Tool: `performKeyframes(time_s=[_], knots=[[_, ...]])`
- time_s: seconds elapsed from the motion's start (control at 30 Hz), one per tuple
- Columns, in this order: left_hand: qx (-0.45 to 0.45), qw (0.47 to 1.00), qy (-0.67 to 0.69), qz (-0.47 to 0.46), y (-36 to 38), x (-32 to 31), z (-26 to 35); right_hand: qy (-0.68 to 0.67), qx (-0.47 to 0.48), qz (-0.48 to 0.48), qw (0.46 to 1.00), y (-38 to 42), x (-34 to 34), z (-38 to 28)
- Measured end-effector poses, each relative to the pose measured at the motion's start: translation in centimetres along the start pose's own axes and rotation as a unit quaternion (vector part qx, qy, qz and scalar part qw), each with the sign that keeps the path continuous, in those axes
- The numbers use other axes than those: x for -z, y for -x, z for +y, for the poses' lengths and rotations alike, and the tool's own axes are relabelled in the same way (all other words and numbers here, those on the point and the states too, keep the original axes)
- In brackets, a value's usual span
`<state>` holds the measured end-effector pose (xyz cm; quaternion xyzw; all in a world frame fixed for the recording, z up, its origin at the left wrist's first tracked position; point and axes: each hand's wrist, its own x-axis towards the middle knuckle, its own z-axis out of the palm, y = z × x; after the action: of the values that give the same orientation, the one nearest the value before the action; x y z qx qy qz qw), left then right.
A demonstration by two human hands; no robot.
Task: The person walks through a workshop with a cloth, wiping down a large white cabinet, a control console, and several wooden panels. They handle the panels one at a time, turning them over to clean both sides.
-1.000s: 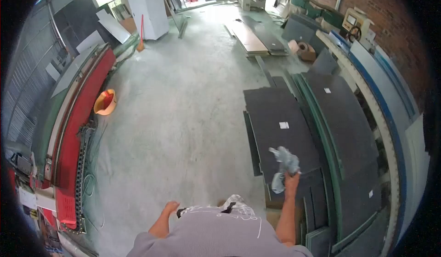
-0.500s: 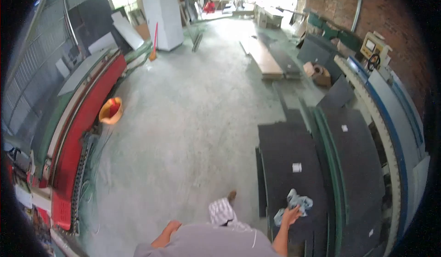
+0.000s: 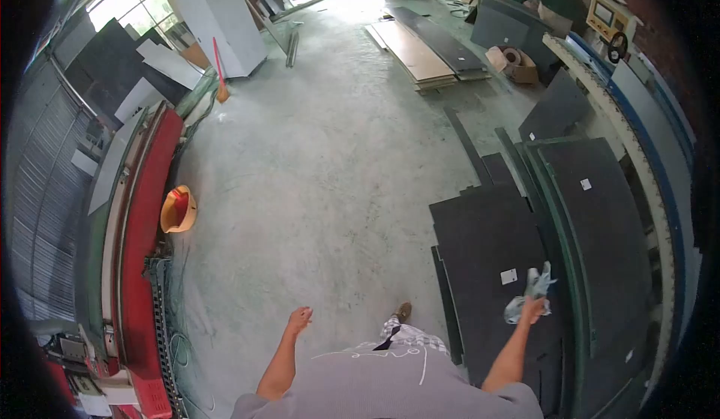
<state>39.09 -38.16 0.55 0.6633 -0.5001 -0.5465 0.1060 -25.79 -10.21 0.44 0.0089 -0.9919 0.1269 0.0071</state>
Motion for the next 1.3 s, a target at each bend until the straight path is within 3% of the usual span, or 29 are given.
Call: performKeyframes(time_s=[0.07,0.1,0.13,0.17,0.2,0.27,0.33,0.37,0.47,0.5,0.57,0.6,0.63,0.7,0.73,0.77,0.83,0.9,0.97,1.03,1.1,1.13,1.2,1.27,1.3], knots=[[0.01,0.999,0.031,0.028,-0.6,-0.6,1.3,-0.025,-0.055,-0.052,0.997,2.8,-0.4,-5.4],[0.015,0.999,0.036,0.022,-2.9,-0.6,0.2,0.001,-0.016,-0.072,0.997,4.7,0.2,-9.1],[-0.068,0.992,-0.102,-0.018,-6.3,-0.5,-2.8,-0.014,0.068,-0.093,0.993,6.1,-1.2,-10.7],[-0.142,0.959,-0.236,-0.063,-6.1,-0.9,-6.4,-0.022,0.211,-0.082,0.974,8.1,-2.0,-12.5],[-0.117,0.962,-0.235,-0.079,-2.3,-1.5,-10.2,-0.071,0.227,-0.196,0.951,10.3,1.7,-17.0],[-0.155,0.922,-0.331,-0.132,-3.7,-2.9,-10.3,-0.234,0.257,-0.302,0.888,10.7,-3.4,-19.2],[-0.198,0.891,-0.385,-0.137,-8.6,-2.6,-6.0,-0.29,0.274,-0.25,0.882,11.0,-1.1,-22.4],[-0.153,0.902,-0.376,-0.148,-9.5,-1.9,-4.6,-0.296,0.284,-0.204,0.889,10.4,-1.5,-22.6],[0.001,0.919,-0.343,-0.192,-10.8,-1.5,-2.2,-0.314,0.219,-0.136,0.914,5.3,0.1,-21.0],[-0.002,0.918,-0.344,-0.196,-13.1,-1.1,-2.1,-0.339,0.194,-0.121,0.913,3.6,-0.1,-19.8],[-0.176,0.897,-0.379,-0.144,-18.3,-0.1,-1.8,-0.348,0.111,-0.11,0.924,2.4,4.0,-19.5],[-0.187,0.898,-0.373,-0.141,-19.9,-0.6,0.6,-0.342,0.073,-0.109,0.93,1.5,3.7,-19.1],[-0.165,0.934,-0.301,-0.101,-20.0,-0.6,3.9,-0.337,0.035,-0.108,0.935,1.1,2.8,-17.6],[-0.144,0.963,-0.221,-0.062,-21.7,-0.7,9.3,-0.116,0.004,-0.139,0.984,-0.1,-2.4,-15.7],[-0.069,0.979,-0.176,-0.07,-22.6,-0.9,11.8,-0.078,0.023,-0.131,0.988,0.9,-3.8,-17.0],[0.006,0.989,-0.129,-0.078,-24.1,-1.1,13.7,-0.041,0.042,-0.122,0.991,2.2,-5.3,-19.5],[-0.02,0.979,-0.182,-0.086,-27.9,-1.0,17.0,-0.173,0.105,-0.215,0.955,4.2,-6.5,-26.8],[-0.024,0.966,-0.238,-0.103,-31.8,-0.1,17.9,-0.232,0.124,-0.312,0.913,7.0,-3.7,-38.1],[-0.237,0.819,-0.478,-0.212,-37.2,1.6,18.1,-0.3,0.133,-0.305,0.894,6.9,-8.6,-44.5],[-0.088,0.935,-0.319,-0.128,-39.3,4.1,21.4,-0.427,0.086,-0.386,0.813,6.9,-6.4,-52.6],[-0.092,0.925,-0.327,-0.168,-44.2,6.7,22.6,-0.467,0.102,-0.348,0.807,6.9,-3.9,-58.6],[-0.086,0.923,-0.347,-0.14,-45.9,7.9,24.3,-0.46,0.096,-0.349,0.811,6.3,-4.4,-59.9],[-0.086,0.921,-0.366,-0.106,-50.2,9.6,26.8,-0.379,0.113,-0.328,0.858,3.5,-6.2,-63.1],[-0.271,0.902,-0.336,-0.01,-56.5,10.9,26.8,-0.391,0.1,-0.329,0.854,1.6,-7.3,-64.7],[-0.276,0.9,-0.337,-0.005,-56.7,11.1,29.1,-0.403,0.089,-0.328,0.85,1.2,-7.7,-64.9]])
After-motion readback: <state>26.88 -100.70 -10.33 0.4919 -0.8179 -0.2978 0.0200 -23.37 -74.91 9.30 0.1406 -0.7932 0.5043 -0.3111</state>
